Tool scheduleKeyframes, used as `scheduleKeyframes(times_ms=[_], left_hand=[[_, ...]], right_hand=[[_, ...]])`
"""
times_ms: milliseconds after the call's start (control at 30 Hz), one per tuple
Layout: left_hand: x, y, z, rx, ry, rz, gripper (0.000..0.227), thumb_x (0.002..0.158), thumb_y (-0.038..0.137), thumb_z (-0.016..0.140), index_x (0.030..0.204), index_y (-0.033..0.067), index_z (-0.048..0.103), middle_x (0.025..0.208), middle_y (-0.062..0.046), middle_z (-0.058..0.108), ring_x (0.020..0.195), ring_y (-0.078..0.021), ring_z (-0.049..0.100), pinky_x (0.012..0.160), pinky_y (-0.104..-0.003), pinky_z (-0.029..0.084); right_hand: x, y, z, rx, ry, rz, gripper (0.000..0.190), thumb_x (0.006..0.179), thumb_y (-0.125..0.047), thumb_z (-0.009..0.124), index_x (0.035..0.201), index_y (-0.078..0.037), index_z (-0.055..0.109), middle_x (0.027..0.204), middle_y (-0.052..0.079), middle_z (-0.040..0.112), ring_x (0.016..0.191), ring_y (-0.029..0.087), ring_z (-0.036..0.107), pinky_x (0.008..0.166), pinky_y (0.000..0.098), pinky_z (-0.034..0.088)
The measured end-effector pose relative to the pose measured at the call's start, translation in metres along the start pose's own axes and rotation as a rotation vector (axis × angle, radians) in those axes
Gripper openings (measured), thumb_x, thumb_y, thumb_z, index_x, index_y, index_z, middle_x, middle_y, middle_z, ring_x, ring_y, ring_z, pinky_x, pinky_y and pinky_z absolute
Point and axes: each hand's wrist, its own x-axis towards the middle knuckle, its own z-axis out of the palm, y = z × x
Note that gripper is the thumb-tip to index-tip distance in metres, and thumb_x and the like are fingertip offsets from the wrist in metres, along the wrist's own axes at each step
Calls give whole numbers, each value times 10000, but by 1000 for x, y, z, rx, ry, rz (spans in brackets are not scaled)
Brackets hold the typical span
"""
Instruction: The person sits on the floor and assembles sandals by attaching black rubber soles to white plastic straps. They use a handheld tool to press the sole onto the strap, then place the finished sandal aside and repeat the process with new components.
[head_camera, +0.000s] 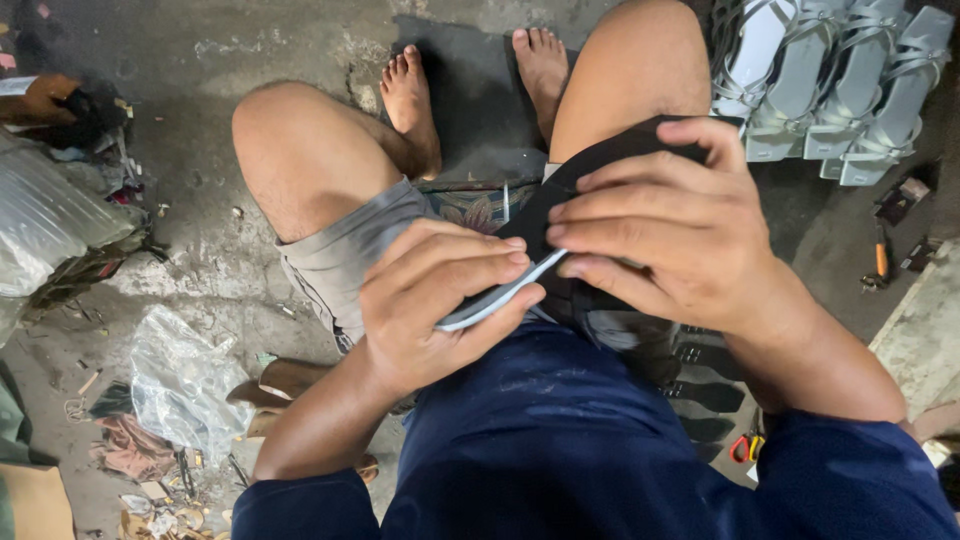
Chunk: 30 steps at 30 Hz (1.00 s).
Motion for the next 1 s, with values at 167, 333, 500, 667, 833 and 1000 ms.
scheduleKeyframes(times_ms=[167,333,500,667,833,1000], left_hand=[[-3,-4,-6,100,-47,68,313,876,239,903,1074,63,737,1084,-65,749,953,-233,715,845,-322,584],[-27,-21,-5,-46,70,-209,302,1028,290,631,1196,45,687,1183,-91,704,1050,-199,702,899,-303,557],[-51,-42,27,-669,149,-707,319,1062,145,616,1344,0,593,1204,-95,694,1089,-163,658,964,-315,540],[-60,-38,59,-1059,4,-626,403,1002,32,708,1313,23,452,1265,-36,561,1188,-144,571,1055,-327,496],[-47,-56,80,-874,239,-549,340,1002,14,659,1317,25,529,1186,3,613,1095,-80,568,964,-269,481],[-52,-68,99,-801,371,-639,142,985,-4,689,1127,-2,688,1055,-8,720,967,-65,623,867,-251,513]], right_hand=[[-1,-3,7,-82,35,-25,141,881,-235,868,977,-162,794,1000,-19,769,1015,182,707,1037,414,341],[-24,-31,12,-99,232,38,230,834,-346,879,887,-171,739,971,-4,698,1060,237,626,1028,465,392],[-41,-22,55,870,161,663,424,953,-330,767,1255,-93,588,1202,48,690,1170,224,666,1001,392,532],[-54,-2,95,1347,617,800,452,1044,-285,670,1360,9,537,1216,139,700,1094,306,703,968,462,617],[-59,-7,121,941,490,830,364,1094,-272,616,1314,17,619,1175,37,693,1049,105,615,918,263,505],[-67,-3,138,822,461,821,284,1109,-224,594,1248,13,662,1086,1,680,968,59,558,852,231,462]])
